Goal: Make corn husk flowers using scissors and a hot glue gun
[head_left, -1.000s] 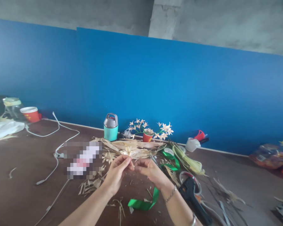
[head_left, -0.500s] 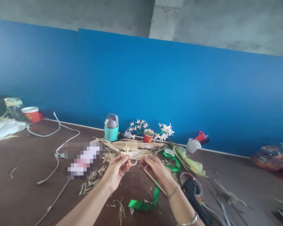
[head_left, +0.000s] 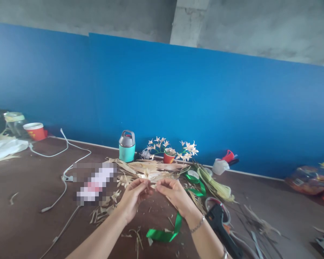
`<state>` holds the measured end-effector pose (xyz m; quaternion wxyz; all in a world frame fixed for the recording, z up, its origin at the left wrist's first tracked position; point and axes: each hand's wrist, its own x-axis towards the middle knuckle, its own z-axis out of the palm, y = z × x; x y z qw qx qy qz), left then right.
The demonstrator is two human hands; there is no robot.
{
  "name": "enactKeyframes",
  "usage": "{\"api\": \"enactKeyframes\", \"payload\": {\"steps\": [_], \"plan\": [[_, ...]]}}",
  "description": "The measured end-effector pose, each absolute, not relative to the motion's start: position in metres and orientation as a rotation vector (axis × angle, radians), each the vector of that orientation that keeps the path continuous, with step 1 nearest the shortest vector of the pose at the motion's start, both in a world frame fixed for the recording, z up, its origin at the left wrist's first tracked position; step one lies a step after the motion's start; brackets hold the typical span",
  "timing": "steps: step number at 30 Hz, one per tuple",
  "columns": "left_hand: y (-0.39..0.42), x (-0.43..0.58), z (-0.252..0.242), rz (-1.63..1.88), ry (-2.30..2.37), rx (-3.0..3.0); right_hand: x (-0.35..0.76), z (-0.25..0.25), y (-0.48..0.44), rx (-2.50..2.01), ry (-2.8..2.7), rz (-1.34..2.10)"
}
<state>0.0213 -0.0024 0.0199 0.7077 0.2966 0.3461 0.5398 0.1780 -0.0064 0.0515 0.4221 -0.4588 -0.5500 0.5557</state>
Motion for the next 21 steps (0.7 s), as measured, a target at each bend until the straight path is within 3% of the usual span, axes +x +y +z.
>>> {"api": "enactKeyframes", "payload": {"steps": [5, 14, 17, 21], "plan": [[-0.006, 0.024, 0.018, 1.285, 0.916, 0.92, 0.182, 0.051, -0.006, -1.107, -1.104, 1.598], [-0.009, 0.024, 0.026, 1.338, 1.085, 1.151, 0.177, 0.044, -0.003, -1.156, -1.172, 1.563], [-0.008, 0.023, 0.028, 1.36, 1.078, 1.134, 0.177, 0.047, -0.004, -1.205, -1.412, 1.274], [-0.008, 0.024, 0.028, 1.411, 1.106, 1.094, 0.169, 0.055, -0.014, -1.226, -1.826, 0.498]]}}
